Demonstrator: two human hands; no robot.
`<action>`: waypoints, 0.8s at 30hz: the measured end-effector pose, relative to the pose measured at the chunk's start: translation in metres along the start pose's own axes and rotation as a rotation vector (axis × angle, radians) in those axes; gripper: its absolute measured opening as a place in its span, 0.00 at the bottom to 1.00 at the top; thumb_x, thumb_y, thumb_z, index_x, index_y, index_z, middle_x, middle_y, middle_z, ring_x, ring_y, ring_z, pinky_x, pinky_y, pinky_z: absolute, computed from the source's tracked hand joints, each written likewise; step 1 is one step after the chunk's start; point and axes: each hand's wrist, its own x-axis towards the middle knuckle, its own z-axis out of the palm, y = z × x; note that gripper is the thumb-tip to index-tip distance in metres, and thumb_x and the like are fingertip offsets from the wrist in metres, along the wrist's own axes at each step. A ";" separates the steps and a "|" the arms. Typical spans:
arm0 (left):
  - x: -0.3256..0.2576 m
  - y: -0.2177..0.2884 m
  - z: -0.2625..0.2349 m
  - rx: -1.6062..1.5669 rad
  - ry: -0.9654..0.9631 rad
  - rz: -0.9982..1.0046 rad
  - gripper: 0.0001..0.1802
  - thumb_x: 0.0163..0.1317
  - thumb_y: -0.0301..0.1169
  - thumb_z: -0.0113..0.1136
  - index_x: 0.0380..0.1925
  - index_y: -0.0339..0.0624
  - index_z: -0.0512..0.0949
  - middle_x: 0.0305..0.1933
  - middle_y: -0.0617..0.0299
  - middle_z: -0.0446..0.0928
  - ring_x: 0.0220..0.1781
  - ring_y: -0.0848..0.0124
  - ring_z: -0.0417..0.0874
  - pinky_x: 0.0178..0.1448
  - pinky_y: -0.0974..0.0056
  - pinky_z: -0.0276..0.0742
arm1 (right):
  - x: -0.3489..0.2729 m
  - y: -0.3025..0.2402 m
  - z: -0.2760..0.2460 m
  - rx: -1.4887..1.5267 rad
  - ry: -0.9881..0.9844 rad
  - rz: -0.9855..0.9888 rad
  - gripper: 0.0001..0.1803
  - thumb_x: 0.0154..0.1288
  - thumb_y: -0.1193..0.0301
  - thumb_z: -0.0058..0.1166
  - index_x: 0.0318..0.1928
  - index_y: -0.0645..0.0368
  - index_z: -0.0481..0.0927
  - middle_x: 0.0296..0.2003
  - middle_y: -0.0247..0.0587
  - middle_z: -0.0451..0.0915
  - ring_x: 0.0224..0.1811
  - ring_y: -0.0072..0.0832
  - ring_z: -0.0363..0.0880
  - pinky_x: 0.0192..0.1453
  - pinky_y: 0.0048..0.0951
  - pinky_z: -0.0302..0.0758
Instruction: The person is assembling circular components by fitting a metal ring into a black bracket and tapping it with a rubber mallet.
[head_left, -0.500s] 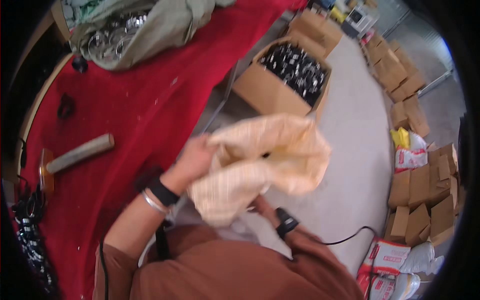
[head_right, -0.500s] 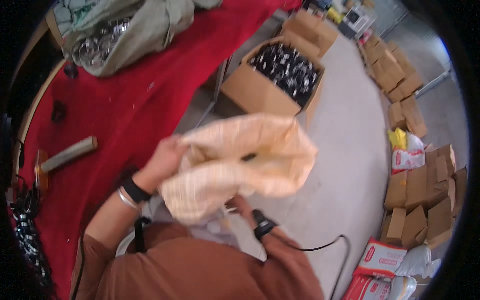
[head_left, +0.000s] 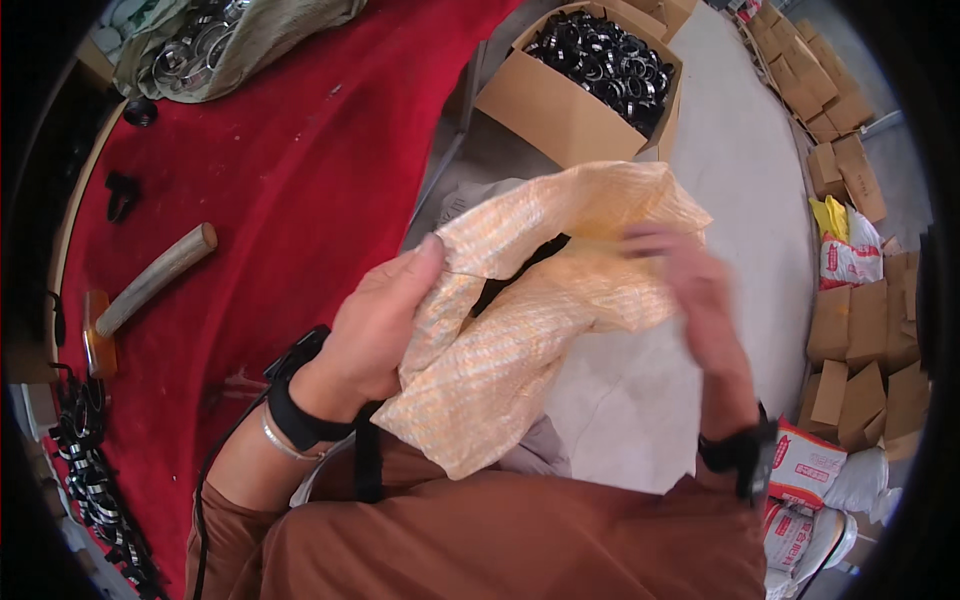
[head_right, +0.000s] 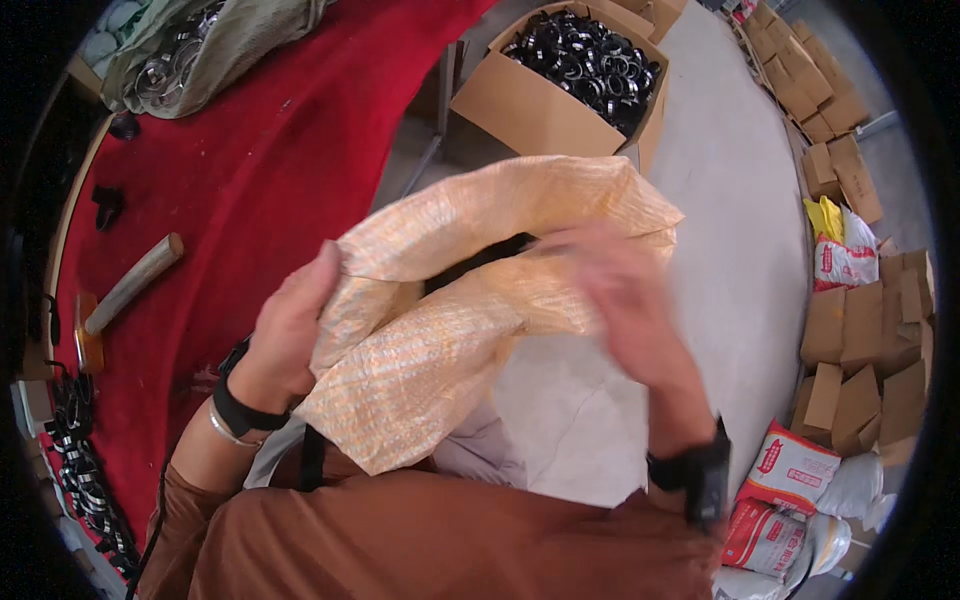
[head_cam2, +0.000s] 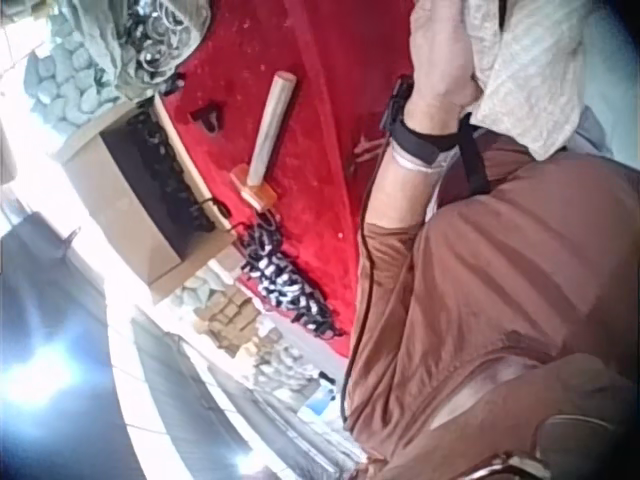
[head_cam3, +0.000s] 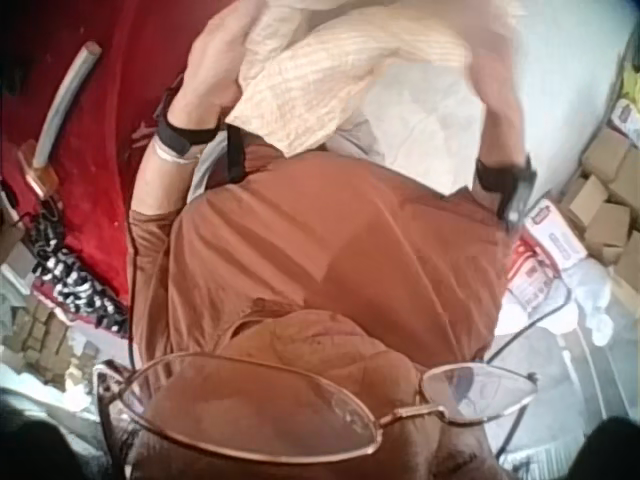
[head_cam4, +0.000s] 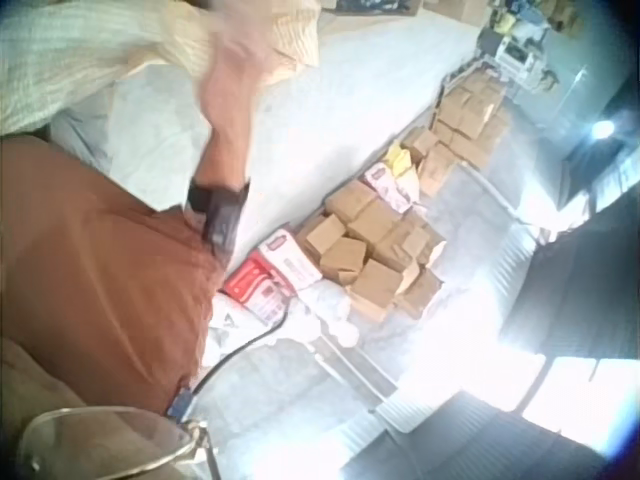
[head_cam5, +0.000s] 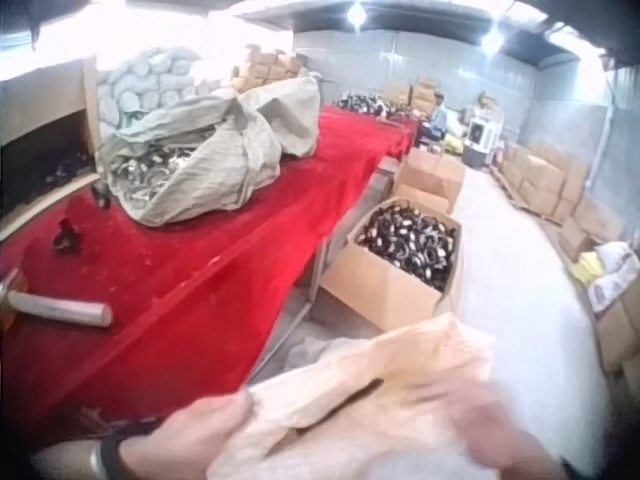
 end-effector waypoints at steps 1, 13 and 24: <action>-0.006 0.001 0.000 -0.001 0.021 -0.004 0.23 0.69 0.43 0.40 0.51 0.34 0.70 0.45 0.58 0.76 0.44 0.72 0.78 0.50 0.67 0.73 | 0.013 0.004 0.027 -0.007 -0.264 0.162 0.17 0.63 0.66 0.43 0.46 0.65 0.75 0.44 0.49 0.76 0.46 0.34 0.73 0.52 0.31 0.68; -0.011 0.011 -0.009 -0.336 -0.124 0.203 0.35 0.68 0.53 0.29 0.61 0.34 0.57 0.60 0.49 0.66 0.60 0.60 0.69 0.63 0.56 0.64 | 0.014 0.214 0.120 -0.025 -1.014 0.888 0.15 0.49 0.69 0.56 0.39 0.62 0.79 0.27 0.43 0.81 0.25 0.33 0.80 0.29 0.33 0.77; -0.016 0.043 0.002 -0.595 0.116 0.252 0.41 0.61 0.53 0.48 0.63 0.31 0.53 0.64 0.45 0.60 0.62 0.55 0.67 0.64 0.54 0.63 | 0.034 0.390 0.230 -0.648 -0.414 0.523 0.46 0.44 0.56 0.65 0.61 0.61 0.59 0.56 0.55 0.63 0.58 0.47 0.65 0.60 0.39 0.67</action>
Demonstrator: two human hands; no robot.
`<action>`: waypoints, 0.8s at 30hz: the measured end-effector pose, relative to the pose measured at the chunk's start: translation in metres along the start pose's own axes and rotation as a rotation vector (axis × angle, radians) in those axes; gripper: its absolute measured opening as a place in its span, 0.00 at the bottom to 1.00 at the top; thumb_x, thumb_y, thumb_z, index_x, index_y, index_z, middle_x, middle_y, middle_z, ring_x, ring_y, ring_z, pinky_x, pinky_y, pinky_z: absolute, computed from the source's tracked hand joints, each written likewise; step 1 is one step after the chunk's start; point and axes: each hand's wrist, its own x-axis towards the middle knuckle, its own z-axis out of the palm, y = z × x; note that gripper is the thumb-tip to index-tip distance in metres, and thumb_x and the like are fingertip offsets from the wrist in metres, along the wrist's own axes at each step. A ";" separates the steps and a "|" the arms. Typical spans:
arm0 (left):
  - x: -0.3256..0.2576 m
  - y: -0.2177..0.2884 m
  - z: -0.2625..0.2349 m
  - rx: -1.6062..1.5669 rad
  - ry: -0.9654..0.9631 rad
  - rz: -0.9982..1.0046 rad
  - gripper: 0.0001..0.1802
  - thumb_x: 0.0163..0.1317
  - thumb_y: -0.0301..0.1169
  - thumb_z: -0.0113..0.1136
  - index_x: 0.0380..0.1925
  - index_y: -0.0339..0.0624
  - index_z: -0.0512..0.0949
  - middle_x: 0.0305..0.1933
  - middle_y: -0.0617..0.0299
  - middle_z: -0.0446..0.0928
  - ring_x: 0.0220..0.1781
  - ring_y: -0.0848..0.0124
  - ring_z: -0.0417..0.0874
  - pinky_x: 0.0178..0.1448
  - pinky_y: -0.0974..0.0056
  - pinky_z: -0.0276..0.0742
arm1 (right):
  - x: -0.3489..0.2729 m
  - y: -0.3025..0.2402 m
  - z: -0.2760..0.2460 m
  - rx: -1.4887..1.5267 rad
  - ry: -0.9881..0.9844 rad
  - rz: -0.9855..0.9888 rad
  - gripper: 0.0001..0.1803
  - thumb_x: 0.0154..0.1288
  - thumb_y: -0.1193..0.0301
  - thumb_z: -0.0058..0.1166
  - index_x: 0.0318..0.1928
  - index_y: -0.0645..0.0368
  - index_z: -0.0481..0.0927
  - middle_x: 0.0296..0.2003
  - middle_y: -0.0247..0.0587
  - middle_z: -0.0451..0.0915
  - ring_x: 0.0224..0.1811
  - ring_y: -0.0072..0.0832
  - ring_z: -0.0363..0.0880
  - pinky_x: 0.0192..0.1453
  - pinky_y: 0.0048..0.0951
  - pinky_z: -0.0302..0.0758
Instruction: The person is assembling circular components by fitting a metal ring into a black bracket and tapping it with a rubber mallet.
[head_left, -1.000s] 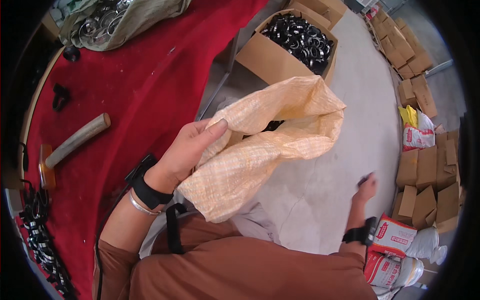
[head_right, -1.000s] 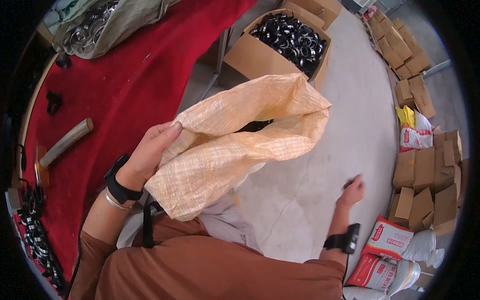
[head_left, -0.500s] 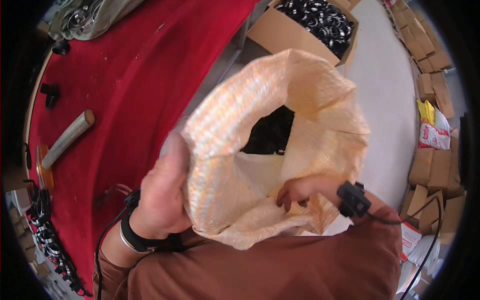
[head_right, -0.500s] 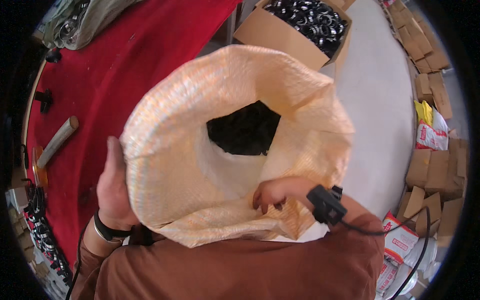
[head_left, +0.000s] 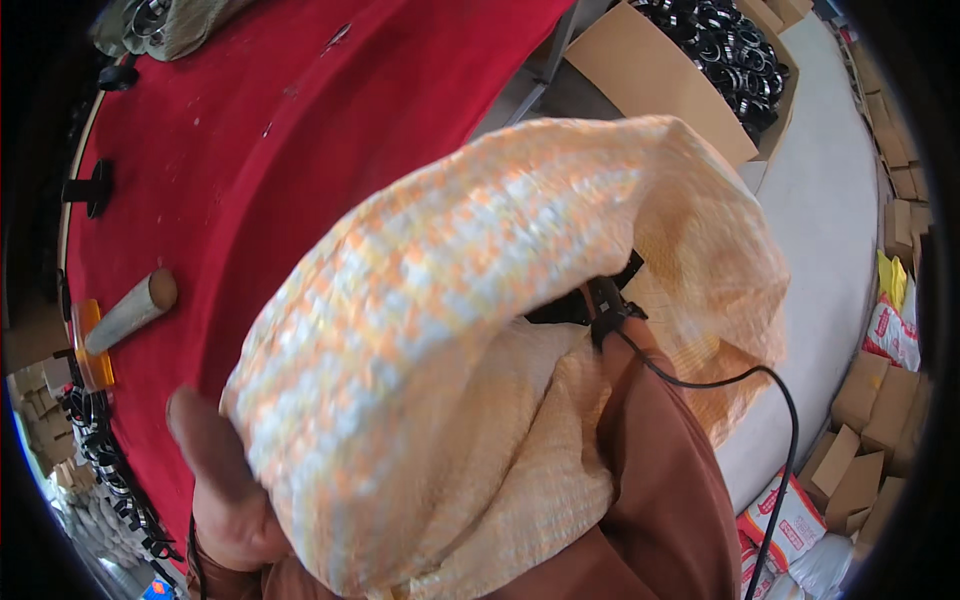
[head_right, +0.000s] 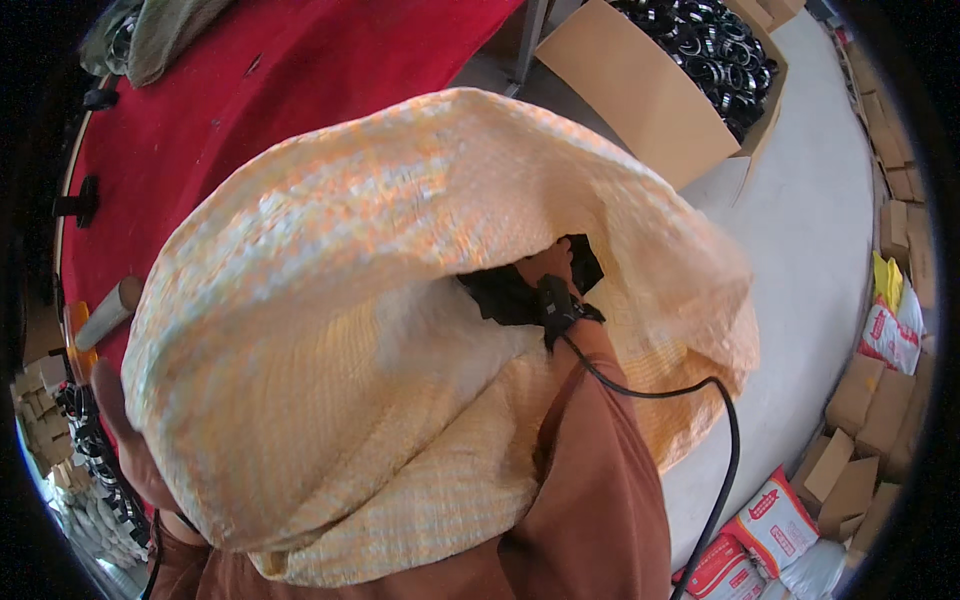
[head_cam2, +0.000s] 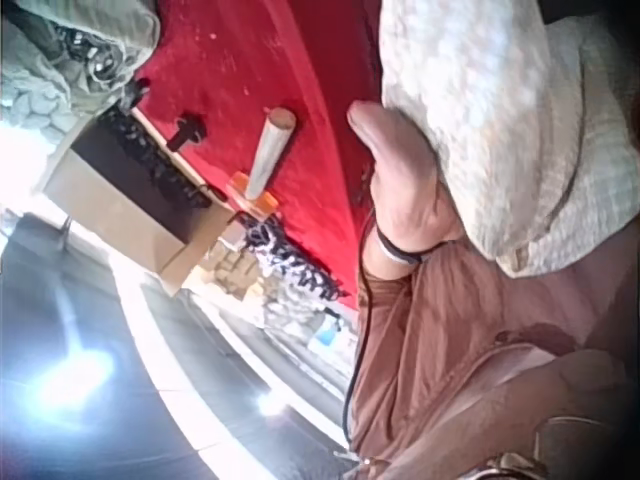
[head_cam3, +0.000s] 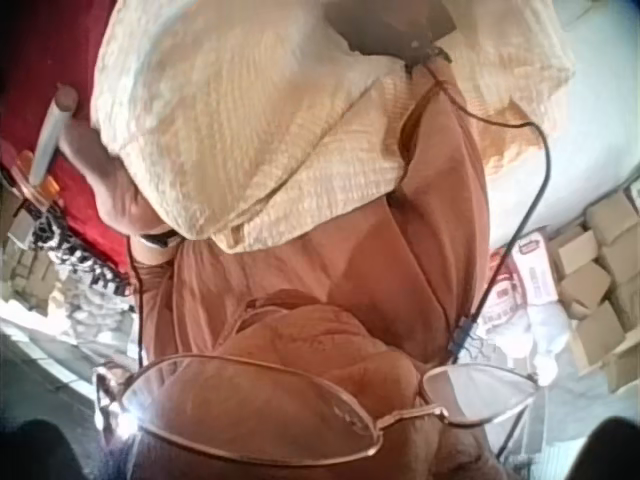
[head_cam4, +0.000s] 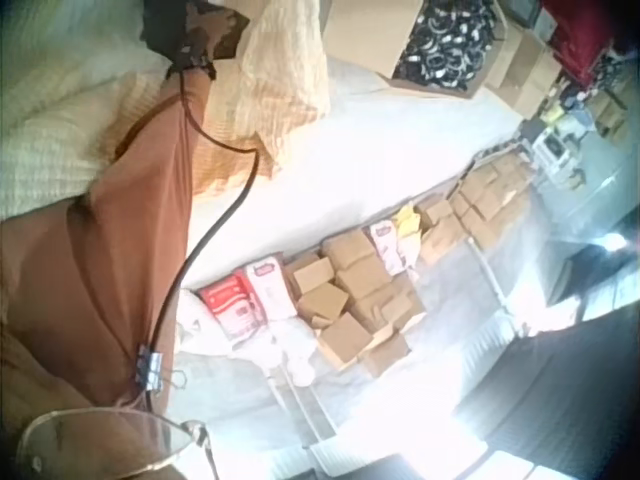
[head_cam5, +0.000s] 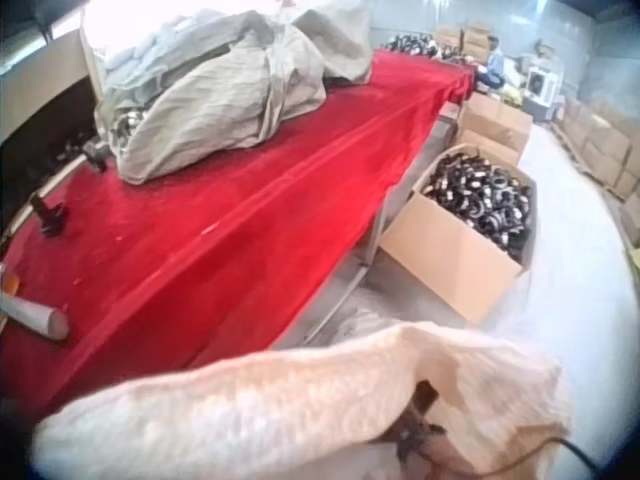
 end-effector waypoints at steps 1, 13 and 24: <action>0.005 -0.002 0.004 -0.007 -0.005 -0.012 0.41 0.61 0.53 0.48 0.63 0.31 0.53 0.64 0.45 0.60 0.62 0.55 0.67 0.64 0.54 0.63 | 0.005 0.000 0.008 0.002 -0.016 0.024 0.45 0.44 0.56 0.65 0.61 0.61 0.59 0.56 0.55 0.64 0.58 0.47 0.66 0.60 0.39 0.67; 0.054 0.010 0.002 0.119 0.010 -0.011 0.34 0.65 0.47 0.42 0.62 0.32 0.55 0.62 0.45 0.62 0.60 0.56 0.69 0.63 0.53 0.64 | 0.055 0.001 0.085 -0.003 -0.093 0.161 0.41 0.45 0.58 0.63 0.60 0.60 0.62 0.54 0.55 0.68 0.56 0.47 0.68 0.59 0.39 0.68; 0.076 0.021 0.011 0.497 -0.116 0.186 0.28 0.68 0.42 0.36 0.61 0.32 0.57 0.61 0.45 0.64 0.58 0.56 0.71 0.62 0.53 0.65 | 0.048 0.030 0.072 0.158 0.179 0.095 0.38 0.47 0.60 0.60 0.59 0.58 0.64 0.51 0.55 0.72 0.55 0.46 0.71 0.58 0.38 0.69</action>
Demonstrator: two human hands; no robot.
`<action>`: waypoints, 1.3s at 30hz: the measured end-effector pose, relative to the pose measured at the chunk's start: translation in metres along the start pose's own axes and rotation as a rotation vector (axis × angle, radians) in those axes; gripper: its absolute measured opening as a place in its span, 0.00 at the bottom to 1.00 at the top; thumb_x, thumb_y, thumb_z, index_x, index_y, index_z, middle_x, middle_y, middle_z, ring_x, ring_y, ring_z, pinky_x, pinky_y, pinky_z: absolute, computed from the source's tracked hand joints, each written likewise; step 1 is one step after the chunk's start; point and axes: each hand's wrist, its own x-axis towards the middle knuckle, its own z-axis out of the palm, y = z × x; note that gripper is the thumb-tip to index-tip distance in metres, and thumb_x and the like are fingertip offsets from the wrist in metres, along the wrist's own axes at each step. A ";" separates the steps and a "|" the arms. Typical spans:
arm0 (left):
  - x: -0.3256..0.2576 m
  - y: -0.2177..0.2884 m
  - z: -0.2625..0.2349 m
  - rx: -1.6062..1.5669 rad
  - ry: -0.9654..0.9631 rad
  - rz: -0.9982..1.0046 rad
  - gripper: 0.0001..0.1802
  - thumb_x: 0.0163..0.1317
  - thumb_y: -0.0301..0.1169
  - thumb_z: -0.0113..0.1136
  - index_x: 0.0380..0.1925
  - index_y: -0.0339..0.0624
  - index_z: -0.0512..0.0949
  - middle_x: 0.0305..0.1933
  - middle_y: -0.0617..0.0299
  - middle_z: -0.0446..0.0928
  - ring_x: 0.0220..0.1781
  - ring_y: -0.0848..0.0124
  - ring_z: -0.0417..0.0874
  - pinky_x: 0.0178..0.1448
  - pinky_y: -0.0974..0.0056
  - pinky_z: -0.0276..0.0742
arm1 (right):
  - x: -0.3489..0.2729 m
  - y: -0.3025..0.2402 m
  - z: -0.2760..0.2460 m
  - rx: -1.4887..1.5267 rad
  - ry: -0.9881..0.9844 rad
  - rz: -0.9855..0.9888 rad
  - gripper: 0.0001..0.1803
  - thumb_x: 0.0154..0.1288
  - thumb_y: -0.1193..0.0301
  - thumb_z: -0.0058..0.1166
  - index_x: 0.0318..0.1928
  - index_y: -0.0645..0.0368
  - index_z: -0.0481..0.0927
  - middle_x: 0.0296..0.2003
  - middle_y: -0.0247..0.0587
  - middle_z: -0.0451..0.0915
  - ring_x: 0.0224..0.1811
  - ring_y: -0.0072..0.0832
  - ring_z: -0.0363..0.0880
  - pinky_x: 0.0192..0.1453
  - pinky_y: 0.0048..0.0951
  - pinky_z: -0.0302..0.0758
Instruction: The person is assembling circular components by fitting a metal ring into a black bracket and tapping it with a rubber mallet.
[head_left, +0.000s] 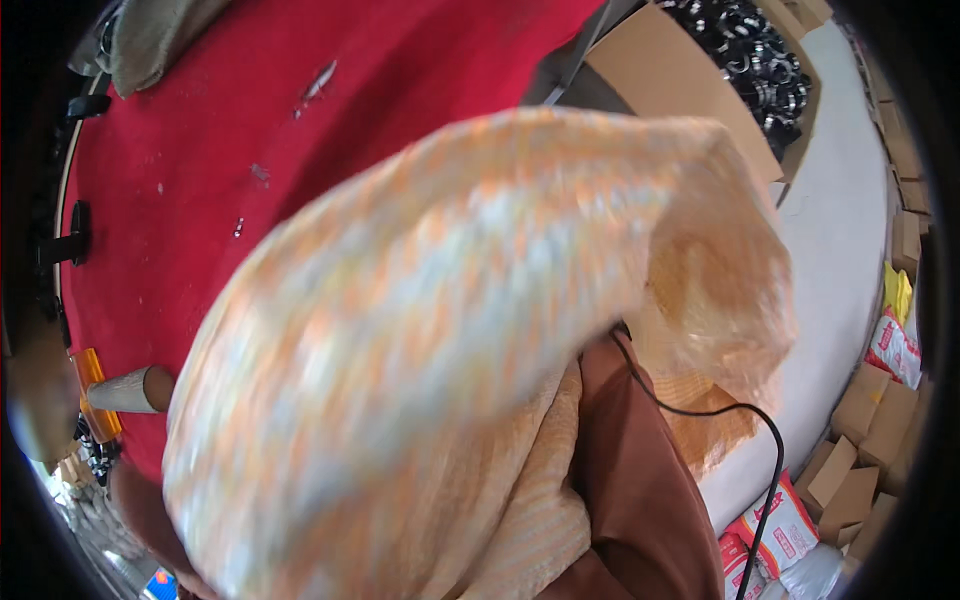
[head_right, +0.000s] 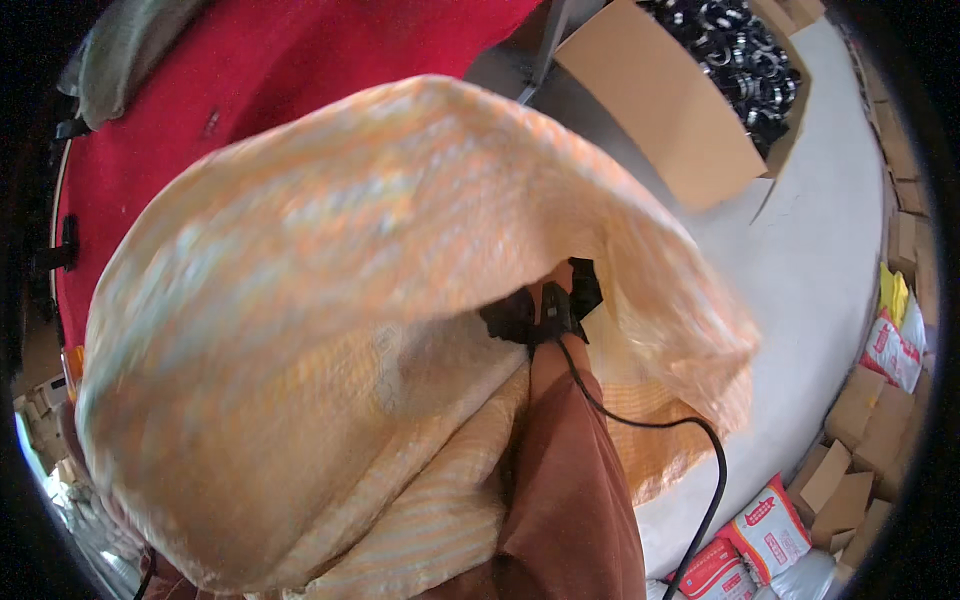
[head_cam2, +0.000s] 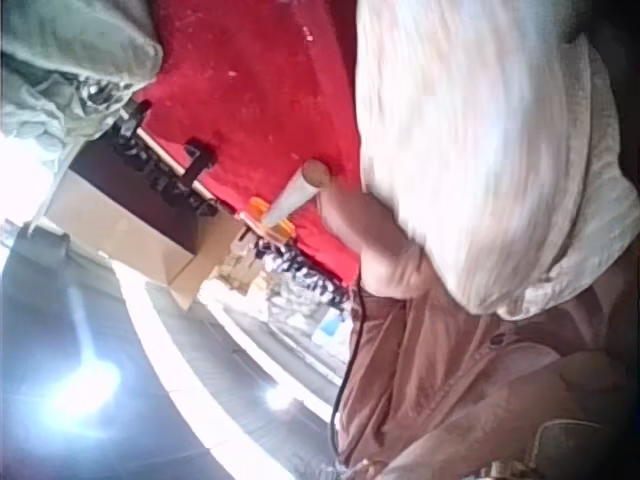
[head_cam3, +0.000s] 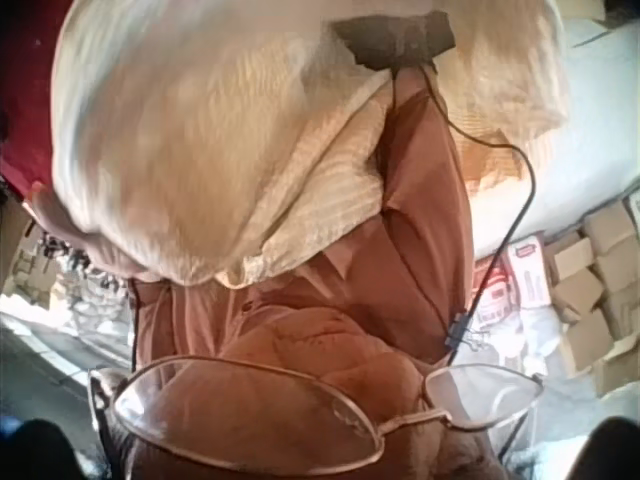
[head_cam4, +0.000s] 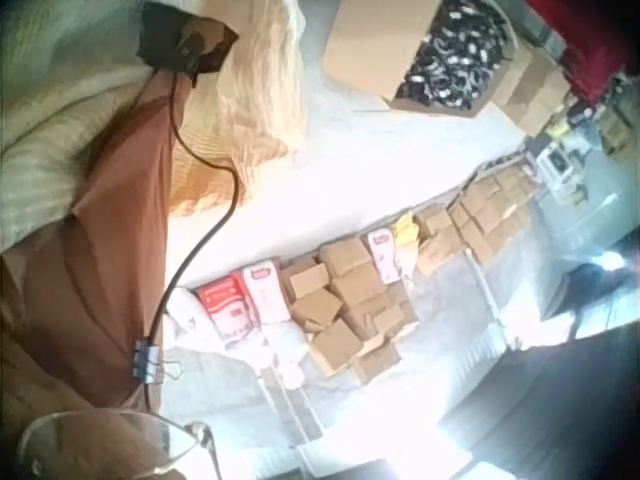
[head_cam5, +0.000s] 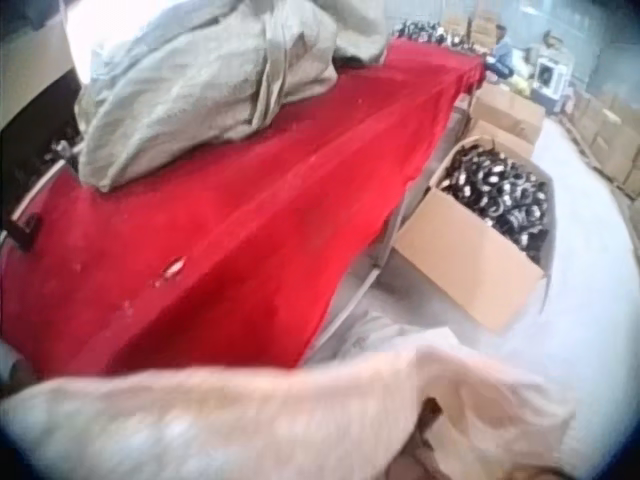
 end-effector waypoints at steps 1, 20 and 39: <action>0.003 0.001 0.004 0.147 -0.008 0.086 0.27 0.69 0.41 0.35 0.61 0.32 0.58 0.61 0.45 0.64 0.58 0.56 0.71 0.62 0.53 0.65 | -0.003 -0.012 -0.017 0.057 0.073 -0.047 0.38 0.47 0.60 0.60 0.59 0.58 0.64 0.51 0.55 0.73 0.54 0.46 0.71 0.57 0.38 0.69; 0.152 0.065 0.049 0.092 -0.030 0.193 0.16 0.67 0.38 0.43 0.39 0.35 0.72 0.40 0.52 0.77 0.41 0.61 0.78 0.52 0.57 0.72 | -0.102 -0.099 -0.483 0.249 0.409 -0.071 0.21 0.40 0.79 0.53 0.41 0.62 0.76 0.35 0.46 0.78 0.40 0.35 0.76 0.45 0.30 0.71; -0.038 0.061 -0.052 0.657 -0.062 -0.126 0.14 0.58 0.30 0.55 0.41 0.33 0.75 0.38 0.54 0.79 0.38 0.63 0.81 0.44 0.58 0.76 | -0.267 -0.218 -0.484 0.237 0.980 -0.030 0.16 0.43 0.79 0.54 0.38 0.60 0.74 0.31 0.43 0.79 0.36 0.33 0.78 0.43 0.31 0.73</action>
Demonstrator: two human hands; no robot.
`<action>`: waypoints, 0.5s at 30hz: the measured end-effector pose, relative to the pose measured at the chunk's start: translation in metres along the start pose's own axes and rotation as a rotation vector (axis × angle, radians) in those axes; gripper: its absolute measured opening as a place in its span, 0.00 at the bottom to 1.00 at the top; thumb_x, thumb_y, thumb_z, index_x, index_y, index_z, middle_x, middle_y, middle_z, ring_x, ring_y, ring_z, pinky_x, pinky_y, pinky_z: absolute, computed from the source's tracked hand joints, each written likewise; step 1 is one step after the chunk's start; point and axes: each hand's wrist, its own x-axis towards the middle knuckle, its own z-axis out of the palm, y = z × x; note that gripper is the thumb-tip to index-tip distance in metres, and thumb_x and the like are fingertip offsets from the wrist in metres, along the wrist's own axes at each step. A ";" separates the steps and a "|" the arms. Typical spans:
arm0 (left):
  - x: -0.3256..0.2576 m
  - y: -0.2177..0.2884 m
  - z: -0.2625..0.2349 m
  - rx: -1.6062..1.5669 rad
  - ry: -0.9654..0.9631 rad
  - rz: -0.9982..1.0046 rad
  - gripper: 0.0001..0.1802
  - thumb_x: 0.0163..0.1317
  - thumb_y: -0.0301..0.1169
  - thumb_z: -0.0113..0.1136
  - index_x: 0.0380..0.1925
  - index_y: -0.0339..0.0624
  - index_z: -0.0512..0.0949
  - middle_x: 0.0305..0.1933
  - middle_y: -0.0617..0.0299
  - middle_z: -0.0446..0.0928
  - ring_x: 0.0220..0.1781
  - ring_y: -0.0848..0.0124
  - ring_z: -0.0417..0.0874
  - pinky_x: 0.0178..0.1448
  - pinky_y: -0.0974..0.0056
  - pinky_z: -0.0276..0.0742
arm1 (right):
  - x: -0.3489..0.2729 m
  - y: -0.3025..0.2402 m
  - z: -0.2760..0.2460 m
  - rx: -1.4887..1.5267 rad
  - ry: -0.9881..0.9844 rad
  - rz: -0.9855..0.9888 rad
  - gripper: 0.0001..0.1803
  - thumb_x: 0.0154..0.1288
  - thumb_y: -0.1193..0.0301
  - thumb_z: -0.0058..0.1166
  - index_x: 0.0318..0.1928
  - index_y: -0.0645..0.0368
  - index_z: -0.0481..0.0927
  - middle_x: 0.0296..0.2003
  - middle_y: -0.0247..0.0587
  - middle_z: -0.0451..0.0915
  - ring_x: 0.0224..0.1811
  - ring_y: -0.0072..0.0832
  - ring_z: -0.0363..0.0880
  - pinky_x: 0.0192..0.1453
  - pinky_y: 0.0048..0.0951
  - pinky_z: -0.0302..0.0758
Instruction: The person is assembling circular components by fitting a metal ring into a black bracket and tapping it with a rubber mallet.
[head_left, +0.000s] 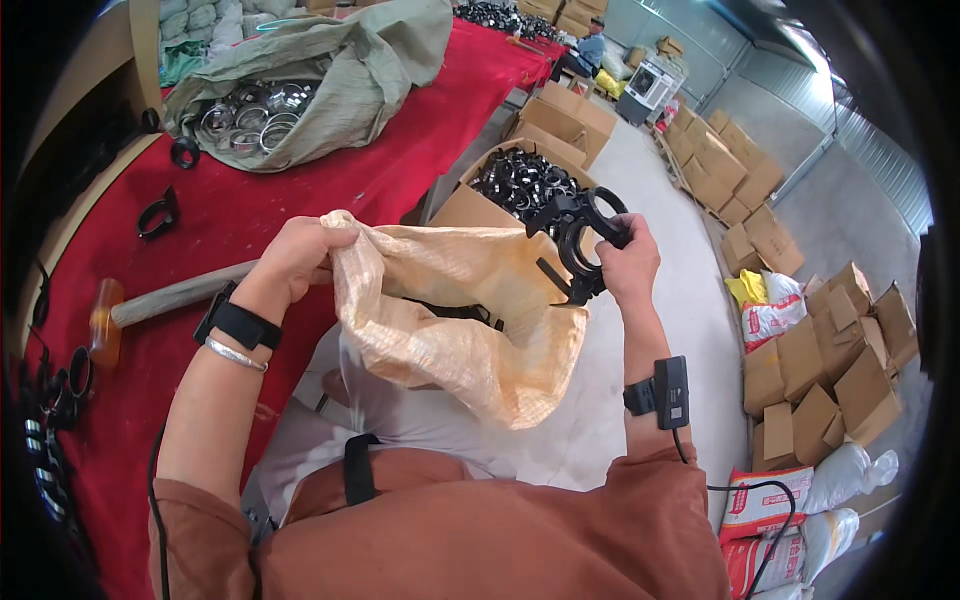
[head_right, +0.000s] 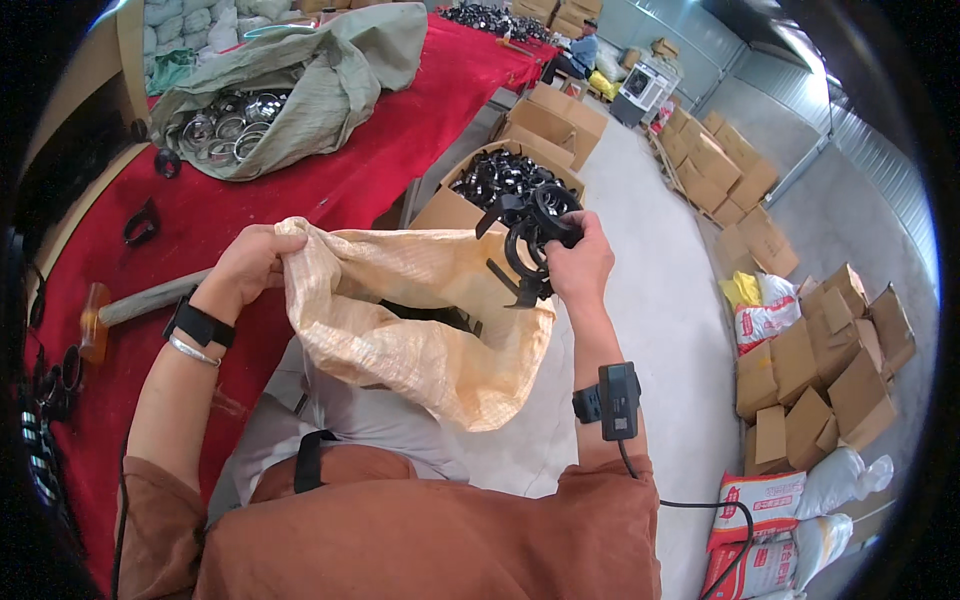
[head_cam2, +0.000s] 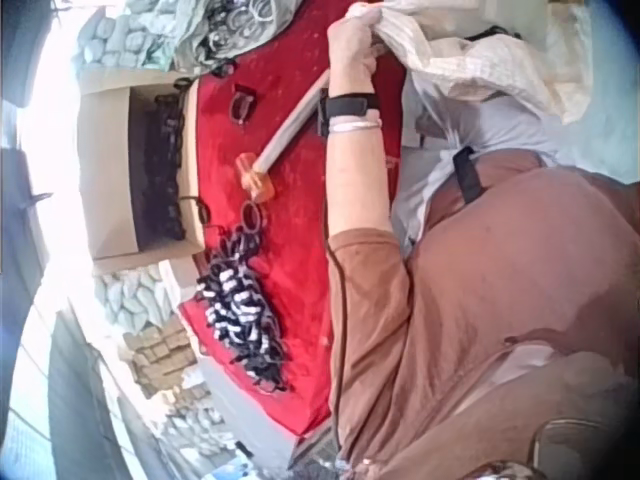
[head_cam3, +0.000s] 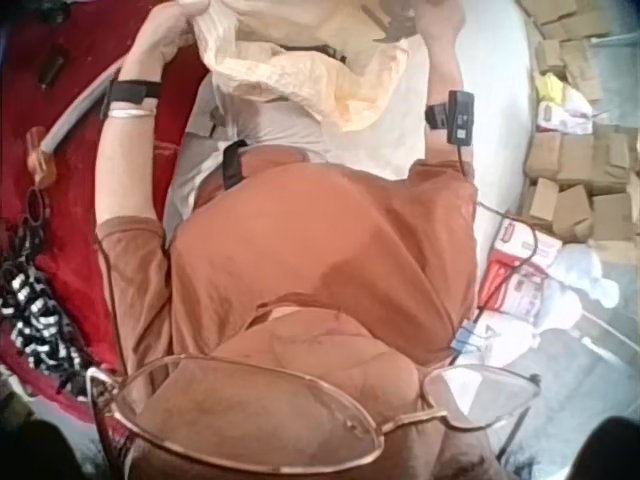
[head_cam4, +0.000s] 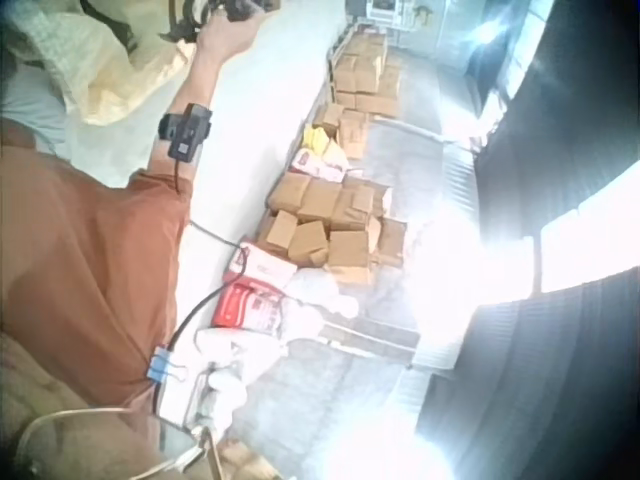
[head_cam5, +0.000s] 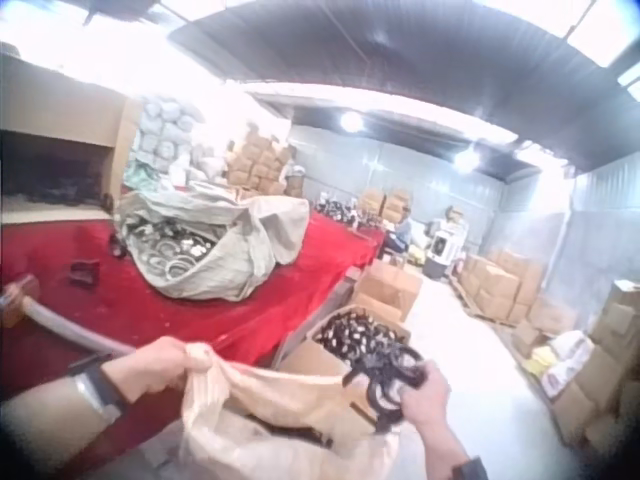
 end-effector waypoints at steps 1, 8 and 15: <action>-0.001 -0.004 -0.003 -0.005 -0.004 0.007 0.14 0.58 0.30 0.55 0.41 0.33 0.75 0.38 0.54 0.79 0.38 0.63 0.81 0.44 0.58 0.76 | -0.003 -0.005 -0.005 -0.003 0.006 -0.006 0.16 0.43 0.79 0.54 0.38 0.60 0.74 0.31 0.43 0.79 0.36 0.33 0.78 0.43 0.31 0.73; 0.026 -0.022 -0.020 -0.428 0.015 -0.020 0.10 0.59 0.26 0.48 0.38 0.33 0.73 0.37 0.54 0.77 0.39 0.62 0.80 0.46 0.57 0.76 | -0.014 -0.040 -0.027 -0.098 0.045 -0.119 0.15 0.44 0.79 0.54 0.38 0.59 0.74 0.33 0.47 0.80 0.38 0.41 0.78 0.45 0.36 0.73; 0.047 -0.039 -0.031 -0.681 0.241 0.121 0.09 0.61 0.25 0.44 0.37 0.31 0.72 0.38 0.50 0.76 0.40 0.57 0.79 0.48 0.55 0.75 | -0.018 -0.055 -0.028 -0.191 0.088 -0.212 0.14 0.45 0.78 0.55 0.37 0.58 0.75 0.34 0.46 0.79 0.40 0.41 0.77 0.46 0.37 0.72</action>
